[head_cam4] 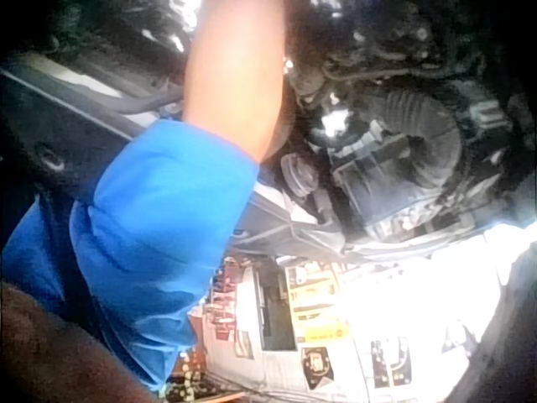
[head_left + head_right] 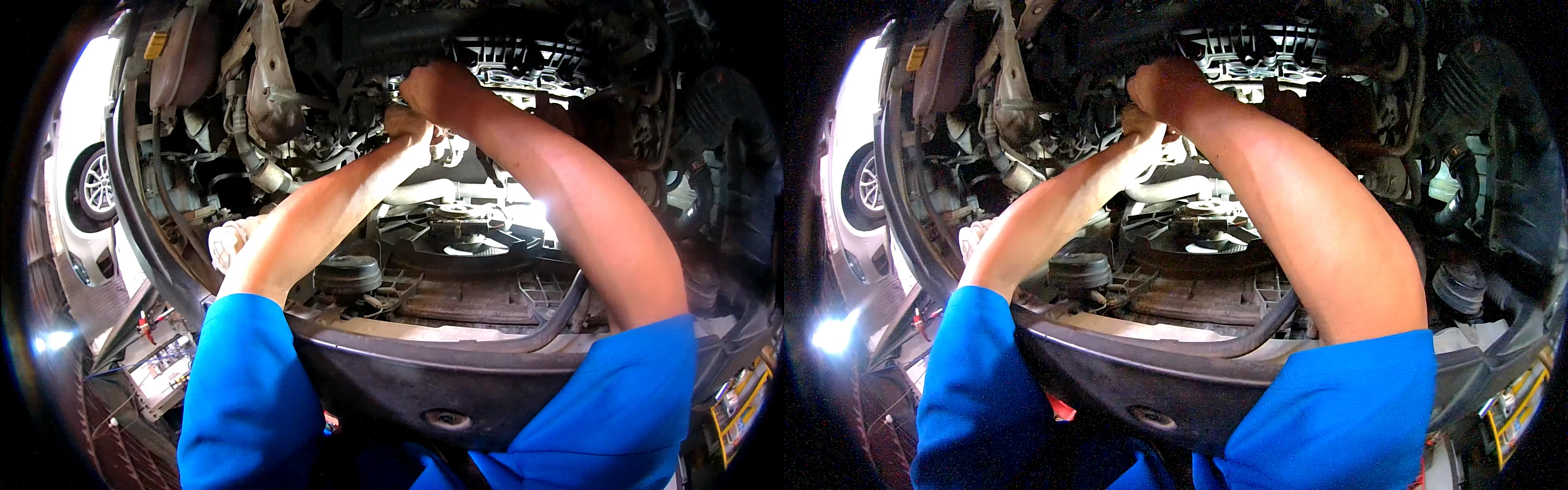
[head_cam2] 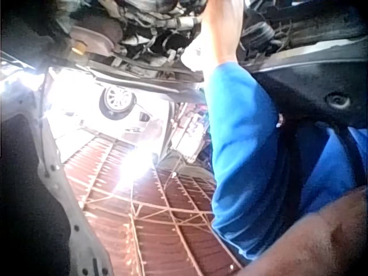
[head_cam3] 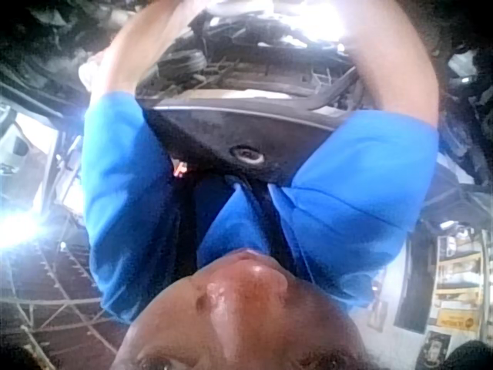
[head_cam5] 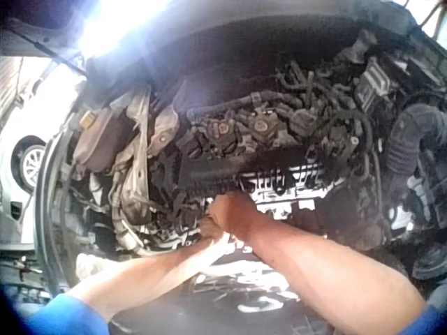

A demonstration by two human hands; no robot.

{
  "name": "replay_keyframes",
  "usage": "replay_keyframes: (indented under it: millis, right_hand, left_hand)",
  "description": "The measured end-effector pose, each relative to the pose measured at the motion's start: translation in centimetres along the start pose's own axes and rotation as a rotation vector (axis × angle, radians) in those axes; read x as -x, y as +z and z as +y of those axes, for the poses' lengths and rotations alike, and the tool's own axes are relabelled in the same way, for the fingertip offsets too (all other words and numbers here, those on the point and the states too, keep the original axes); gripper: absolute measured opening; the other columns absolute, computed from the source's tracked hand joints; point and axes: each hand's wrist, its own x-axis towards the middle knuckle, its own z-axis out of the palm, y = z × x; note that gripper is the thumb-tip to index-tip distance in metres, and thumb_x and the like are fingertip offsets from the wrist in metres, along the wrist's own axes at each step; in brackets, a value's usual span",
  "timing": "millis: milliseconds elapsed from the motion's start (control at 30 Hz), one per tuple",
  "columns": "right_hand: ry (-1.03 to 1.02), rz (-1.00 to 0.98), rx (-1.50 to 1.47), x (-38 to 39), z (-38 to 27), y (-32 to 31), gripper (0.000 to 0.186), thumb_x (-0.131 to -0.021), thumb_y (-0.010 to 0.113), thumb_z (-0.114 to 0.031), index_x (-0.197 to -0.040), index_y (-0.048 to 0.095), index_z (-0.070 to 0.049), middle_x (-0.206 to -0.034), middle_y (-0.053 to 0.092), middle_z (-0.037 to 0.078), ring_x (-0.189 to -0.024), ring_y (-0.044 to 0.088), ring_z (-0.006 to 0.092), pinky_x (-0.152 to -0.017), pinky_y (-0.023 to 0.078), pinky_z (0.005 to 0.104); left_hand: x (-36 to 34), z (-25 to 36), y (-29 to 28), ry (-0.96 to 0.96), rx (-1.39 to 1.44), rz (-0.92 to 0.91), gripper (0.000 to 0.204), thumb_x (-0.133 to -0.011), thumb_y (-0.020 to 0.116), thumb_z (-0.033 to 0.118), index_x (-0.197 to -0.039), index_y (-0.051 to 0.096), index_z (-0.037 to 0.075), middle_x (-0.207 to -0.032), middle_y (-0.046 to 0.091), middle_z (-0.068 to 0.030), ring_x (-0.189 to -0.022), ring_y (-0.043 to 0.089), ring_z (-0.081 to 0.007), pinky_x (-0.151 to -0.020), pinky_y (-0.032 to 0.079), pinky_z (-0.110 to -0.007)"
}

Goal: The person manipulates a fuel injector rail assembly and uses a wrench to work on bolts inside a car engine bay.

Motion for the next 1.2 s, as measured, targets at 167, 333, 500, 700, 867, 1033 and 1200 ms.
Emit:
replay_keyframes:
  millis: [167,333,500,700,867,1033,1200]
  right_hand:
    - [0.090,-0.130,-0.139,-0.6,-0.6,0.3,0.016,-0.075,0.053,-0.013,-0.072,0.067,-0.006,-0.071,0.064,0.015,-0.067,0.064,0.0314,-0.060,0.053,0.0407]
    - [0.060,-0.103,-0.041,-0.1,-0.6,-0.8,0.016,-0.075,0.053,-0.011,-0.073,0.067,-0.004,-0.071,0.064,0.016,-0.068,0.065,0.0305,-0.060,0.053,0.0400]
    - [0.041,-0.169,-0.002,0.0,-1.4,-2.3,0.014,-0.073,0.054,-0.008,-0.073,0.067,-0.003,-0.073,0.065,0.017,-0.069,0.066,0.0310,-0.061,0.053,0.0395]
    - [0.093,-0.326,-0.017,-0.9,-1.1,-1.8,0.012,-0.069,0.059,-0.010,-0.074,0.069,-0.004,-0.075,0.066,0.016,-0.072,0.066,0.0309,-0.062,0.053,0.0405]
    - [0.083,-0.221,0.103,-0.7,-1.8,-2.1,0.012,-0.067,0.062,-0.013,-0.074,0.069,-0.006,-0.076,0.066,0.016,-0.072,0.066,0.0302,-0.062,0.053,0.0410]
    - [0.124,-0.205,0.138,-0.7,-2.1,-2.2,0.012,-0.069,0.061,-0.012,-0.074,0.069,-0.006,-0.078,0.066,0.016,-0.075,0.066,0.0298,-0.062,0.053,0.0415]
    - [0.127,-0.334,0.127,-0.8,-2.1,-3.5,0.014,-0.072,0.059,-0.011,-0.078,0.069,-0.005,-0.081,0.067,0.016,-0.077,0.066,0.0313,-0.063,0.054,0.0407]
  left_hand:
    - [-1.5,-1.4,-0.7,0.097,-0.022,0.033,0.032,-0.068,0.078,0.019,-0.057,0.054,0.002,-0.058,0.061,-0.0068,-0.043,0.058,-0.0156,-0.035,0.044,-0.031]
    - [0.4,0.2,-0.3,0.187,-0.154,-0.026,0.034,-0.069,0.077,0.026,-0.074,0.056,-0.001,-0.062,0.062,-0.0069,-0.049,0.059,-0.0144,-0.045,0.047,-0.028]
    - [-1.3,-0.9,0.3,0.211,-0.167,-0.013,0.034,-0.070,0.076,0.026,-0.077,0.056,0.000,-0.066,0.062,-0.0076,-0.054,0.059,-0.0149,-0.049,0.047,-0.029]
    - [-2.9,-2.0,1.1,0.249,-0.115,-0.011,0.034,-0.071,0.075,0.025,-0.080,0.056,0.000,-0.071,0.062,-0.0083,-0.061,0.058,-0.0154,-0.053,0.047,-0.030]
    - [-4.0,-3.4,1.0,0.287,-0.119,-0.030,0.034,-0.072,0.074,0.025,-0.083,0.056,0.000,-0.076,0.062,-0.0089,-0.066,0.058,-0.0159,-0.057,0.046,-0.031]
    - [-4.7,-4.7,1.1,0.330,-0.140,-0.043,0.034,-0.072,0.074,0.025,-0.086,0.055,0.000,-0.080,0.061,-0.0096,-0.072,0.058,-0.0163,-0.061,0.046,-0.031]
    - [-5.4,-5.5,1.8,0.380,-0.142,-0.057,0.034,-0.073,0.073,0.024,-0.089,0.055,0.000,-0.084,0.061,-0.0102,-0.077,0.057,-0.0168,-0.065,0.046,-0.032]
